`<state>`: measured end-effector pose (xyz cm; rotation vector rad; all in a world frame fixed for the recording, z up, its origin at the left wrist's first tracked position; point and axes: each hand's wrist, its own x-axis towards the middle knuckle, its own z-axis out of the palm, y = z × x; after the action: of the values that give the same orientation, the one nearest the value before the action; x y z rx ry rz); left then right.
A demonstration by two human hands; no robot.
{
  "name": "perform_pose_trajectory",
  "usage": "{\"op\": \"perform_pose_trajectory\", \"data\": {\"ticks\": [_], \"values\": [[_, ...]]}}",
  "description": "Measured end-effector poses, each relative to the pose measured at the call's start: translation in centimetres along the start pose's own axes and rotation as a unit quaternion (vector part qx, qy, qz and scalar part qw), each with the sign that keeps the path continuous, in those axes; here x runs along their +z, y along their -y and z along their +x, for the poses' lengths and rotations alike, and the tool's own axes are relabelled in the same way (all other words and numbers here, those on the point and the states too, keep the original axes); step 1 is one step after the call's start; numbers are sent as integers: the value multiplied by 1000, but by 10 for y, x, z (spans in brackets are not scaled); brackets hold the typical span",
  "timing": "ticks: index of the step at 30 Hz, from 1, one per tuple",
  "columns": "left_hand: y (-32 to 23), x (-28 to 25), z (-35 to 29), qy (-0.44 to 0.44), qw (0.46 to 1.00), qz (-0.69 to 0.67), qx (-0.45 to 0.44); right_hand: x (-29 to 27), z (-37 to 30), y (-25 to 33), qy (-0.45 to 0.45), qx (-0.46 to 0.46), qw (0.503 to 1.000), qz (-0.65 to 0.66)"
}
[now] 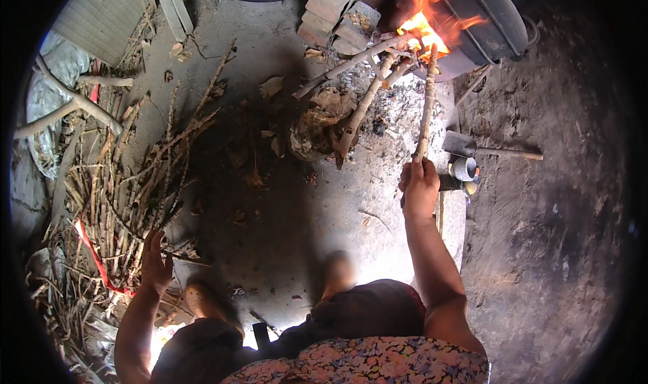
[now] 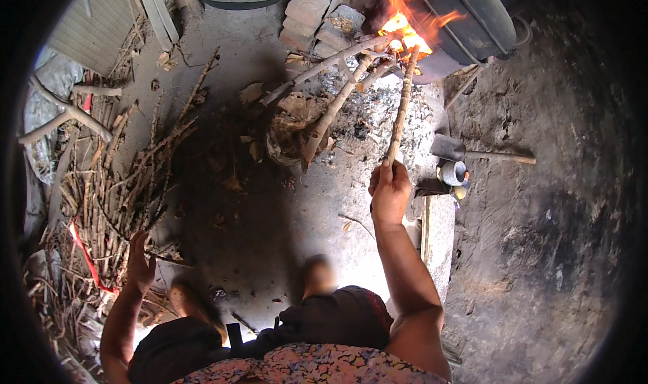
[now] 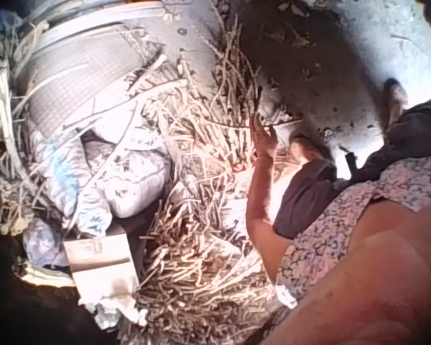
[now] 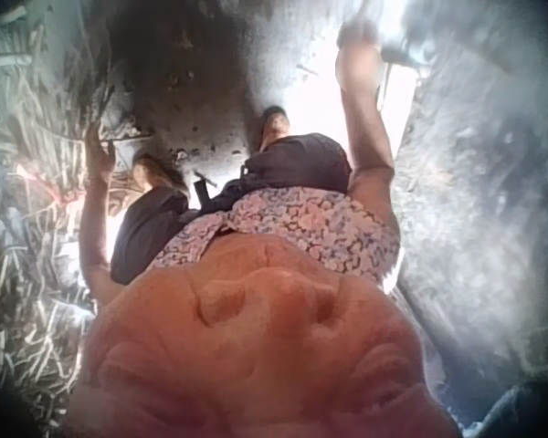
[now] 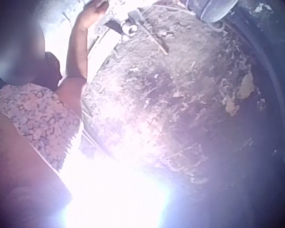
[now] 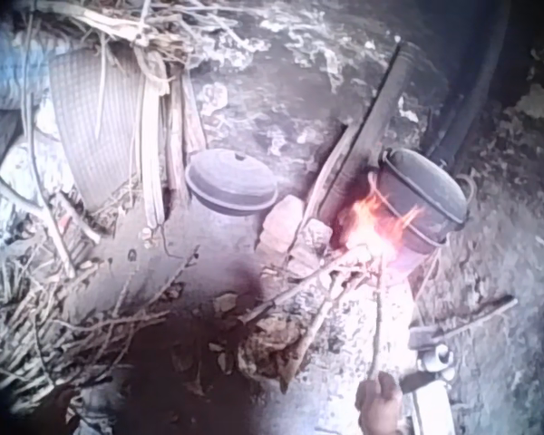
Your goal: The person shells peanuts by hand, then stands up to tend a wood-fired stove, adjusting burning sticks and using a tool inside a large pot.
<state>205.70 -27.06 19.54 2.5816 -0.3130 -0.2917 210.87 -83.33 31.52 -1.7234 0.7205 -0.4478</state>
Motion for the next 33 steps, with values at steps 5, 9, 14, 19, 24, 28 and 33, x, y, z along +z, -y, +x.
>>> {"op": "perform_pose_trajectory", "data": {"ticks": [5,9,14,19,24,28,33], "values": [[4,3,-1,6,1000,12,2,23,60,17,-32,50,997,43],[6,2,-4,-3,1000,0,12,47,127,19,-61,62,992,95],[2,6,-4,-3,1000,8,-7,60,219,24,-43,61,981,180],[12,0,-23,-24,1000,2,-17,80,247,24,6,6,999,-41],[14,2,-10,-10,999,4,-48,9,230,-43,12,-286,898,-334],[26,-18,20,-45,998,10,33,53,51,20,-6,-302,944,-131],[48,-21,44,-78,989,110,-68,71,-28,21,252,-591,727,-243]]}}
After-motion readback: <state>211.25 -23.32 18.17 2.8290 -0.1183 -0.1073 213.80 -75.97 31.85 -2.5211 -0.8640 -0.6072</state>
